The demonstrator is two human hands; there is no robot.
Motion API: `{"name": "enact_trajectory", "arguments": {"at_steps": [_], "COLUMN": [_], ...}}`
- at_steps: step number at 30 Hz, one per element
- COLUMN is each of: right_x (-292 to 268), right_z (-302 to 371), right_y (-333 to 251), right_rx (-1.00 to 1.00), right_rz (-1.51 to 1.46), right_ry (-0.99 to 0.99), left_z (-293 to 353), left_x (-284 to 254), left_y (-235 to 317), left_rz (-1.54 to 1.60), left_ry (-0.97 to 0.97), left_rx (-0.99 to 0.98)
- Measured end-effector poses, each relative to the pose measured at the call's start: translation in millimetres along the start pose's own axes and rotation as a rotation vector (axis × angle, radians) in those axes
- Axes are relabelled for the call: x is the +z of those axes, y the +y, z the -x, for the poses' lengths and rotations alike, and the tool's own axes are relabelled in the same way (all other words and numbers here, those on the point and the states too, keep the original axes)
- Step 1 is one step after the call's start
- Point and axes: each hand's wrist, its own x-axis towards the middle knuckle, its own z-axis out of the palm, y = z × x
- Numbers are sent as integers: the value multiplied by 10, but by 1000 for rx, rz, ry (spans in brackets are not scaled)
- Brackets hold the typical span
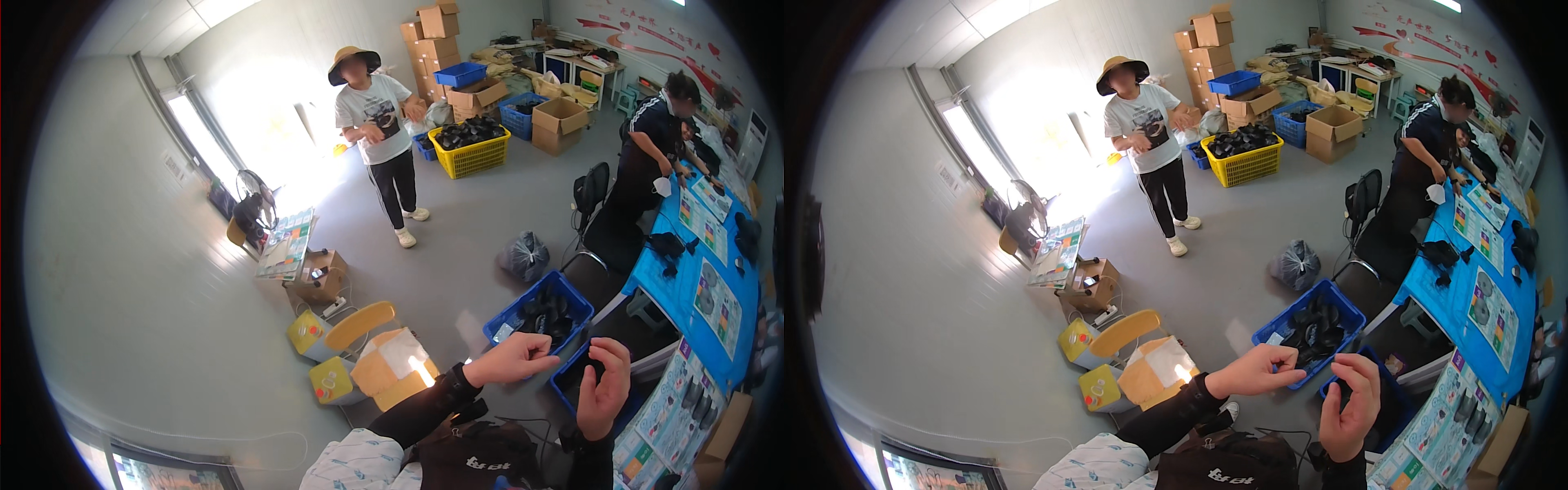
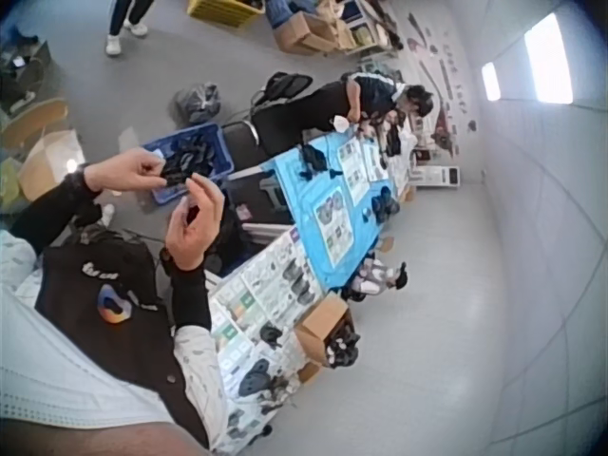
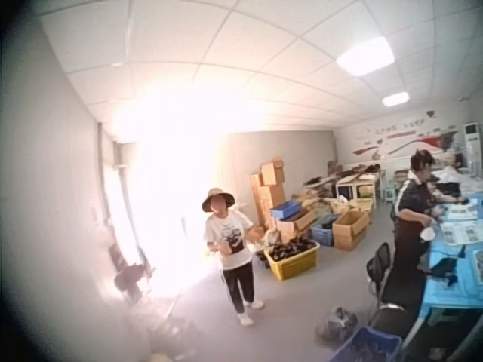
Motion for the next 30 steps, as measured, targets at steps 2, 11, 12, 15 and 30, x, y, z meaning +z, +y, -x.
{"name": "enact_trajectory", "arguments": {"at_steps": [2,11,12,15,30], "right_x": [-88,-507,-588,-597,-851], "right_z": [83,422,459,470,812], "right_y": [85,438,487,496,619], "right_rx": [71,225,248,257,339], "right_rz": [48,-81,-76,-106,-164], "right_ry": [66,202,188,208,201], "left_z": [-6,-74,-40,188,-93], "left_x": [24,-110,-129,-272,808], "left_y": [43,971,1307,2104,2338], "left_rz": [19,81,127,167,593], "left_ry": [24,193,222,-184,-142], "left_rx": [-5,426,567,1039,1336]}}
